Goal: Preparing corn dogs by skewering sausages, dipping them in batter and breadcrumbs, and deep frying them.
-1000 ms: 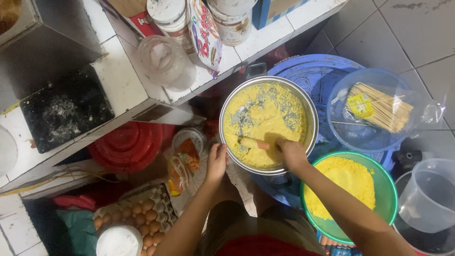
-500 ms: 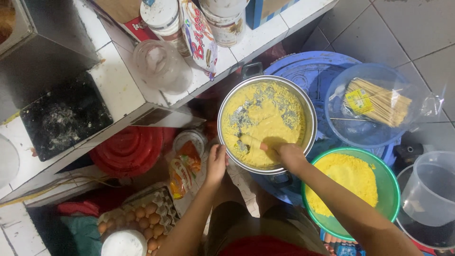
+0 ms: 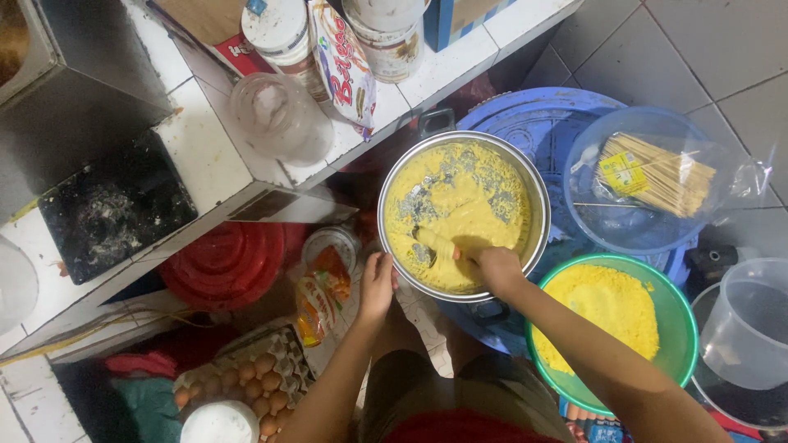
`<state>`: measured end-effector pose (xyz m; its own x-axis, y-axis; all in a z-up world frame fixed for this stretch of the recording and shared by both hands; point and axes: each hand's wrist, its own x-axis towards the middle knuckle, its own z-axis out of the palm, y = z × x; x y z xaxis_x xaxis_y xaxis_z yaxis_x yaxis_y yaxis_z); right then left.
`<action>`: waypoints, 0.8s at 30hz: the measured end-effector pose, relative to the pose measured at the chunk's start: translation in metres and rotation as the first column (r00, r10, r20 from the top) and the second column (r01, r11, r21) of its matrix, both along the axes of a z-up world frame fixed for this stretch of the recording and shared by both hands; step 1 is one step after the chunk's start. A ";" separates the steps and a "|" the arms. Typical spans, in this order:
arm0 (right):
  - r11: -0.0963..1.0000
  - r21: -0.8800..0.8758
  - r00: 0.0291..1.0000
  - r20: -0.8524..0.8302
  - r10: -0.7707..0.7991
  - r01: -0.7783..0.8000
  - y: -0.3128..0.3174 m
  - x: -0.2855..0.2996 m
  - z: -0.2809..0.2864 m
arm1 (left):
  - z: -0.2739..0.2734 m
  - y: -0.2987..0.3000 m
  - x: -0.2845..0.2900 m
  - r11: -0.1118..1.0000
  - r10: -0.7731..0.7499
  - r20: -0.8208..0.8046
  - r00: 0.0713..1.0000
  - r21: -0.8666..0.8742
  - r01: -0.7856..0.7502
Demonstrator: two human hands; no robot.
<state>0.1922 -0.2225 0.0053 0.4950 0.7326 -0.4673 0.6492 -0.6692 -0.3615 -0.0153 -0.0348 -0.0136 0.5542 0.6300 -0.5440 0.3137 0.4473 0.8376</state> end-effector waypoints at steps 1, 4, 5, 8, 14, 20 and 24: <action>1.000 -0.022 1.000 -0.017 0.020 -0.020 0.003 -0.001 0.005 | 0.004 0.000 0.000 1.000 -0.001 -0.012 1.000 -0.003 0.001; 0.999 -0.011 0.997 -0.063 0.034 -0.035 0.009 0.001 0.025 | -0.002 0.000 -0.001 1.000 -0.006 -0.024 1.000 -0.001 0.006; 0.999 -0.010 0.997 -0.063 0.033 -0.034 0.008 0.002 0.022 | -0.005 0.000 -0.002 1.000 -0.007 -0.024 1.000 0.000 0.007; 0.994 0.105 0.988 -0.152 0.015 0.001 0.007 0.008 0.011 | -0.010 0.000 -0.004 1.000 -0.023 -0.001 1.000 0.016 0.023; 0.957 0.018 0.609 -0.775 -0.169 0.289 0.011 0.028 0.026 | 0.021 0.005 0.000 0.999 -0.031 -0.030 0.999 -0.020 0.031; 0.936 -0.065 0.254 -0.954 -0.159 0.345 -0.029 0.035 0.056 | 0.045 0.014 -0.002 0.959 -0.009 -0.151 0.989 0.280 0.051; 0.877 -0.123 -0.097 -0.991 -0.087 0.465 -0.085 0.034 0.102 | 0.084 -0.001 0.022 0.906 -0.016 0.150 0.988 0.420 -0.049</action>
